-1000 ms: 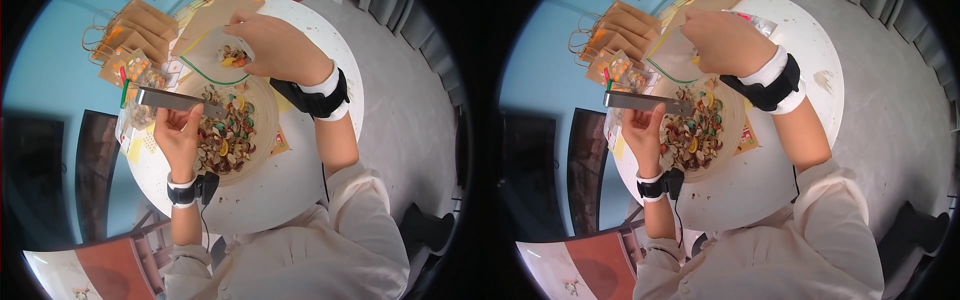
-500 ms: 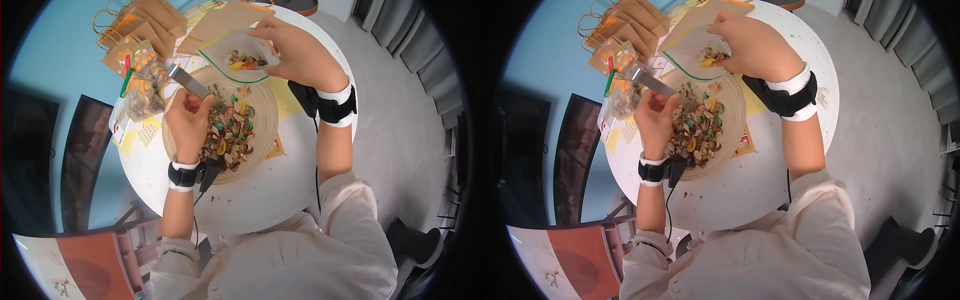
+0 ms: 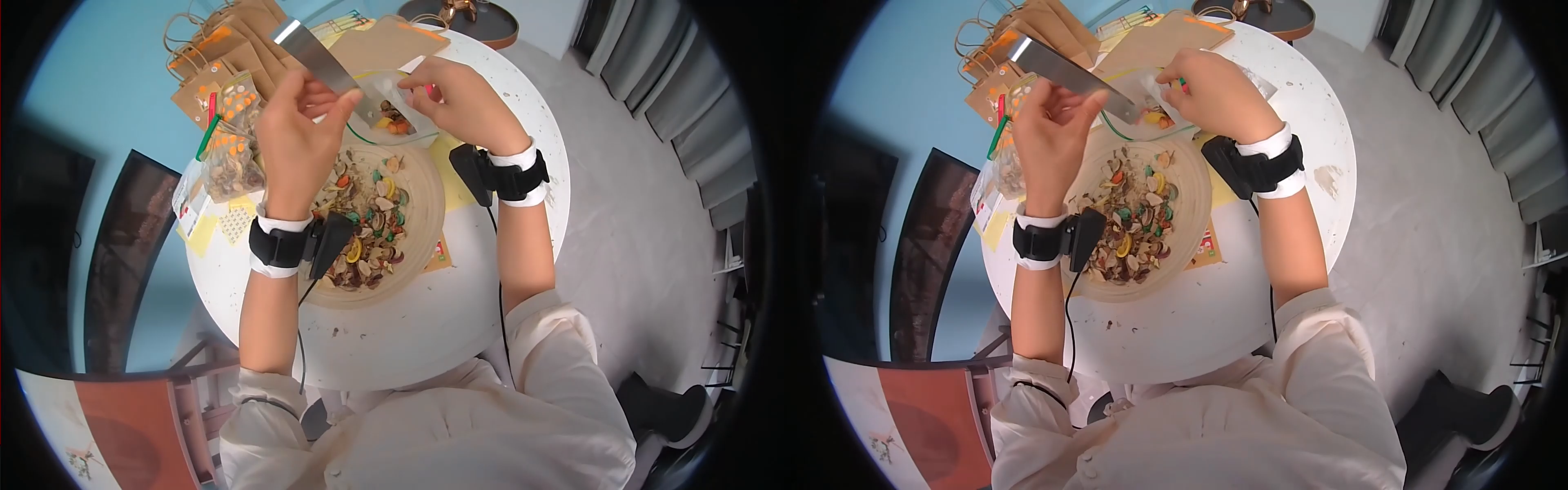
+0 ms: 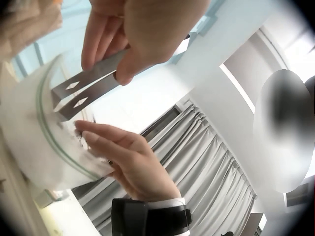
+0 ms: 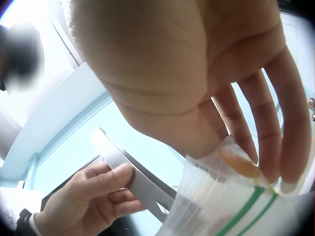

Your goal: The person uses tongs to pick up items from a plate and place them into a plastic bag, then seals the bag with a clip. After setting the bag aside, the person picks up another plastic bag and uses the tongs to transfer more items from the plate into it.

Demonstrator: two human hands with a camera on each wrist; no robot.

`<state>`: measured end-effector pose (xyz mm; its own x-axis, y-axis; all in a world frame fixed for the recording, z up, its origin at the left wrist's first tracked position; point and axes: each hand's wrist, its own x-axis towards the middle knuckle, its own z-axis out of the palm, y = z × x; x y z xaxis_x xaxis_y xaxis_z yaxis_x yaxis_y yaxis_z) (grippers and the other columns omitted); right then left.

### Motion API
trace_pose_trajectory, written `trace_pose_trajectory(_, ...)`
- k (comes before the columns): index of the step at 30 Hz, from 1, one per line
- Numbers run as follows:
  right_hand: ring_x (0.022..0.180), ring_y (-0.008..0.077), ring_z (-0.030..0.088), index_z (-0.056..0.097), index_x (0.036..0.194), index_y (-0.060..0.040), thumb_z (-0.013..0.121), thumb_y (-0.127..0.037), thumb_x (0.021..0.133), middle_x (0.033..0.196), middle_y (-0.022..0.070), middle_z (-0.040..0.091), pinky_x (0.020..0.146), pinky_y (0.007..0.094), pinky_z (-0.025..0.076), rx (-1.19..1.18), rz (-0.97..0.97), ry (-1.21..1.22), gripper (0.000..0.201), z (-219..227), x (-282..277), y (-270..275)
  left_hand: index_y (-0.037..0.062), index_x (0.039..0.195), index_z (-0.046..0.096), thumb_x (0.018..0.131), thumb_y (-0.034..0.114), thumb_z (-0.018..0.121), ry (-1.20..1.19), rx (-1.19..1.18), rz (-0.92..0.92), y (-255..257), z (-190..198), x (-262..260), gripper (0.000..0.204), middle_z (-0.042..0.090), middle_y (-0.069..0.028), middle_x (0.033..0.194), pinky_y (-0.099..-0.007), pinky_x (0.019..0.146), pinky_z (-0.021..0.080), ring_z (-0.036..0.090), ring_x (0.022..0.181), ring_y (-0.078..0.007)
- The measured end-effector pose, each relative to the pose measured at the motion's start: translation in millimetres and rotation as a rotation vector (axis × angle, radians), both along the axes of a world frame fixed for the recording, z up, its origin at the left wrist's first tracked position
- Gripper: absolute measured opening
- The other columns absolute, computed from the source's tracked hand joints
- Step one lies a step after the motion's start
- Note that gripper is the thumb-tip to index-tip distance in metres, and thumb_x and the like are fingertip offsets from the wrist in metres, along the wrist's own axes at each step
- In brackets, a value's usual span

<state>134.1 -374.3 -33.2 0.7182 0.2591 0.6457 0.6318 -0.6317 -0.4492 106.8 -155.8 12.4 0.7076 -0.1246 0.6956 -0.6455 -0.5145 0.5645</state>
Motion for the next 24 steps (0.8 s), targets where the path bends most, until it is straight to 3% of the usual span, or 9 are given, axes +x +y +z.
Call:
trace_pose_trajectory(2, 0.072, 0.0231, 0.06, 0.07, 0.106, -0.0032, 0.064, -0.008, 0.086, 0.088, 0.0086, 0.066, 0.07, 0.0341, 0.05, -0.033, -0.012, -0.011, 0.022, 2.8, -3.5, 2.6, -0.0046, 0.092, 0.057, 0.079, 0.004, 0.08, 0.025, -0.116, -0.025, 6.7, -10.9, -5.0, 0.028, 0.067, -0.01, 0.082, -0.0249, 0.068, 0.055, 0.068, 0.075, -0.0146)
trace_pose_trajectory(5, 0.085, 0.0316, 0.063, 0.072, 0.103, -0.0068, 0.063, -0.009, 0.081, 0.096, 0.0118, 0.063, 0.077, 0.0399, 0.051, -0.039, -0.044, 0.019, 0.023, 6.1, -7.8, 11.4, -0.0041, 0.105, 0.058, 0.079, -0.001, 0.078, 0.101, -0.353, -0.081, 23.1, -11.9, -31.8, 0.033, 0.067, -0.009, 0.09, -0.0241, 0.074, 0.056, 0.068, 0.084, -0.0137)
trace_pose_trajectory(7, 0.071, 0.0241, 0.058, 0.071, 0.108, -0.0076, 0.062, -0.004, 0.082, 0.089, 0.0084, 0.06, 0.068, 0.0349, 0.048, 0.022, -0.038, -0.042, 0.028, -0.6, -13.5, 19.6, -0.0043, 0.109, 0.058, 0.08, -0.003, 0.077, 0.125, -0.527, -0.092, 32.9, -13.4, -47.8, 0.035, 0.067, -0.0082, 0.092, -0.0236, 0.077, 0.055, 0.067, 0.086, -0.0129)
trace_pose_trajectory(8, 0.065, 0.0203, 0.055, 0.07, 0.111, -0.008, 0.061, -0.002, 0.082, 0.085, 0.0068, 0.058, 0.063, 0.0324, 0.047, 0.048, -0.034, -0.073, 0.03, -3.4, -16.1, 23.1, -0.0051, 0.108, 0.057, 0.081, -0.003, 0.076, 0.161, -0.506, -0.072, 38.7, -19.3, -51.5, 0.033, 0.067, -0.0072, 0.091, -0.0221, 0.077, 0.054, 0.066, 0.086, -0.0109)
trace_pose_trajectory(11, 0.064, 0.019, 0.054, 0.07, 0.113, -0.0081, 0.06, 0.0, 0.083, 0.083, 0.0056, 0.056, 0.061, 0.0307, 0.046, 0.072, -0.06, -0.084, 0.032, -7.1, -23.7, 31.8, -0.0052, 0.105, 0.057, 0.081, -0.002, 0.075, 0.332, -0.382, -0.041, 45.6, -48.8, -48.8, 0.03, 0.067, -0.0065, 0.09, -0.0205, 0.071, 0.052, 0.065, 0.08, -0.0093)
trace_pose_trajectory(15, 0.064, 0.0169, 0.053, 0.069, 0.115, -0.0084, 0.059, 0.001, 0.084, 0.085, 0.0055, 0.057, 0.06, 0.0296, 0.045, 0.142, -0.097, -0.038, 0.034, -15.2, -41.8, 34.6, -0.0038, 0.102, 0.057, 0.08, -0.001, 0.075, 0.473, -0.394, -0.057, 31.9, -68.7, -42.1, 0.028, 0.066, -0.0053, 0.086, -0.0199, 0.064, 0.048, 0.063, 0.074, -0.0086)
trace_pose_trajectory(20, 0.065, 0.0145, 0.052, 0.069, 0.116, -0.0076, 0.058, 0.002, 0.085, 0.087, 0.0057, 0.058, 0.058, 0.0271, 0.045, 0.203, -0.083, -0.054, 0.034, -24.4, -44.2, 29.8, -0.0043, 0.095, 0.058, 0.078, 0.006, 0.078, 0.487, -0.316, -0.043, 35.4, -102.3, -17.4, 0.029, 0.065, -0.0068, 0.074, -0.0255, 0.06, 0.049, 0.063, 0.066, -0.0122)
trace_pose_trajectory(24, 0.064, 0.0136, 0.052, 0.069, 0.116, -0.007, 0.059, 0.002, 0.085, 0.088, 0.0057, 0.058, 0.058, 0.0257, 0.044, 0.201, -0.066, -0.062, 0.033, -19.2, -42.2, 33.3, -0.0038, 0.092, 0.057, 0.077, 0.009, 0.08, 0.488, -0.244, -0.009, 30.8, -100.5, -21.6, 0.03, 0.064, -0.0074, 0.071, -0.0263, 0.059, 0.049, 0.063, 0.064, -0.0132)
